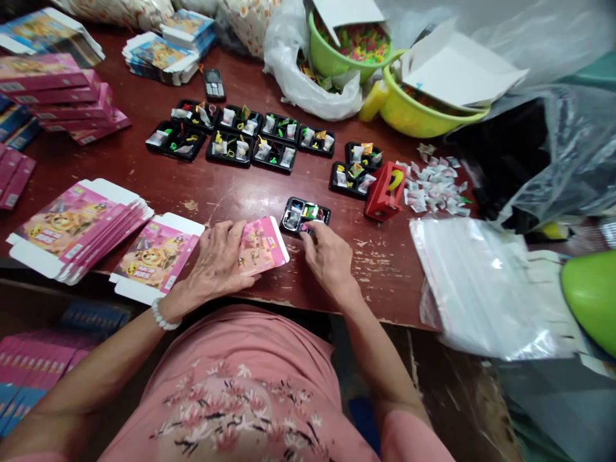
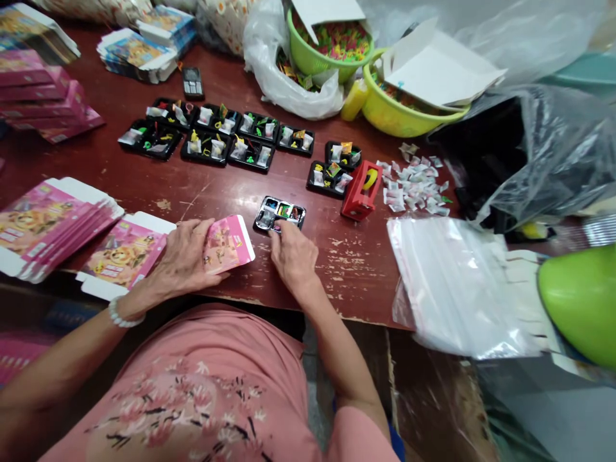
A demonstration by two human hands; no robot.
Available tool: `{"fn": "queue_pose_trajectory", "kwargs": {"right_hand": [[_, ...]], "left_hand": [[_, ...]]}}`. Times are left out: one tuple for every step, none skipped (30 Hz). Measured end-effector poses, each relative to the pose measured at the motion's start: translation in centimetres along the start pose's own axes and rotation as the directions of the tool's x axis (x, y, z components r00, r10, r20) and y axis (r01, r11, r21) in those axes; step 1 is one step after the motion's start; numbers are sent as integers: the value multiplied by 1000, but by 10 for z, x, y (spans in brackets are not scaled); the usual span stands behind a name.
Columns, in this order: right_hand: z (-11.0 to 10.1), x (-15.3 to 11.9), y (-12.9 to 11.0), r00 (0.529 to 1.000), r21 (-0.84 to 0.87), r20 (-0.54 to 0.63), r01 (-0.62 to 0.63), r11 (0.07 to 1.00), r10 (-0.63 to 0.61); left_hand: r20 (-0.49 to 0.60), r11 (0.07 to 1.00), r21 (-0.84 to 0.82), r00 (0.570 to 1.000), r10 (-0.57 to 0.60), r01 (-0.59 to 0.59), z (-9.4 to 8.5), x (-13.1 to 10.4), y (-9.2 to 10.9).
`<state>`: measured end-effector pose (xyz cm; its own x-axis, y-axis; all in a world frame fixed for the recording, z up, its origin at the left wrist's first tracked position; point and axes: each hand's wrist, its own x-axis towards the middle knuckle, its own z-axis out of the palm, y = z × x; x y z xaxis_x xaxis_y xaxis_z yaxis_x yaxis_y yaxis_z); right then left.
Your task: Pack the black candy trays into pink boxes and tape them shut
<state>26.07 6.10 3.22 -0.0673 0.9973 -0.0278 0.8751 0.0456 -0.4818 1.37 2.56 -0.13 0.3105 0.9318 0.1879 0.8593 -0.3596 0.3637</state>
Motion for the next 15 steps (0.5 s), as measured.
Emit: {"fn": "queue_pose_trajectory", "kwargs": {"right_hand": [[0,-12,-3,999,143,23,28,989,-31],[-1,-21,-6,996,281,60,52,958,-72],[-2,-28,-9,987,401,102,75,913,-126],[-4,-32,-12,974,491,132,100,865,-187],[-7,-33,-14,960,543,138,131,830,-243],[-10,-30,-13,948,556,128,174,813,-290],[-14,-24,-11,937,537,115,222,814,-331],[-18,-15,-7,926,485,111,267,833,-362],[-21,-4,-1,923,400,111,299,867,-369],[-23,9,6,927,289,115,313,905,-357],[-24,23,13,936,163,128,305,938,-326],[-23,36,20,946,40,148,287,957,-290],[-21,47,27,952,-67,170,268,961,-254],[-19,56,32,956,-148,191,253,956,-224],[-15,62,36,955,-196,213,248,949,-206]], "left_hand": [[-16,1000,-13,1000,17,-17,-1,-2,1],[-21,999,-17,999,33,-34,-2,-3,1],[-14,999,-14,999,48,-48,-3,-4,2],[2,998,-9,998,61,-61,-3,-4,2],[25,997,-6,997,71,-71,-4,-3,2],[48,997,-9,996,76,-76,-5,-1,1],[63,997,-25,995,73,-72,-7,2,-1],[72,996,-60,995,63,-59,-9,5,-3],[79,992,-122,996,49,-39,-12,9,-6],[92,977,-211,995,30,-10,-15,12,-9],[115,948,-317,993,13,25,-19,14,-12],[147,903,-424,989,1,62,-24,16,-15],[185,850,-517,983,-1,98,-29,17,-17],[221,799,-587,975,2,131,-33,17,-19],[248,760,-631,969,7,156,-37,16,-21]]}}
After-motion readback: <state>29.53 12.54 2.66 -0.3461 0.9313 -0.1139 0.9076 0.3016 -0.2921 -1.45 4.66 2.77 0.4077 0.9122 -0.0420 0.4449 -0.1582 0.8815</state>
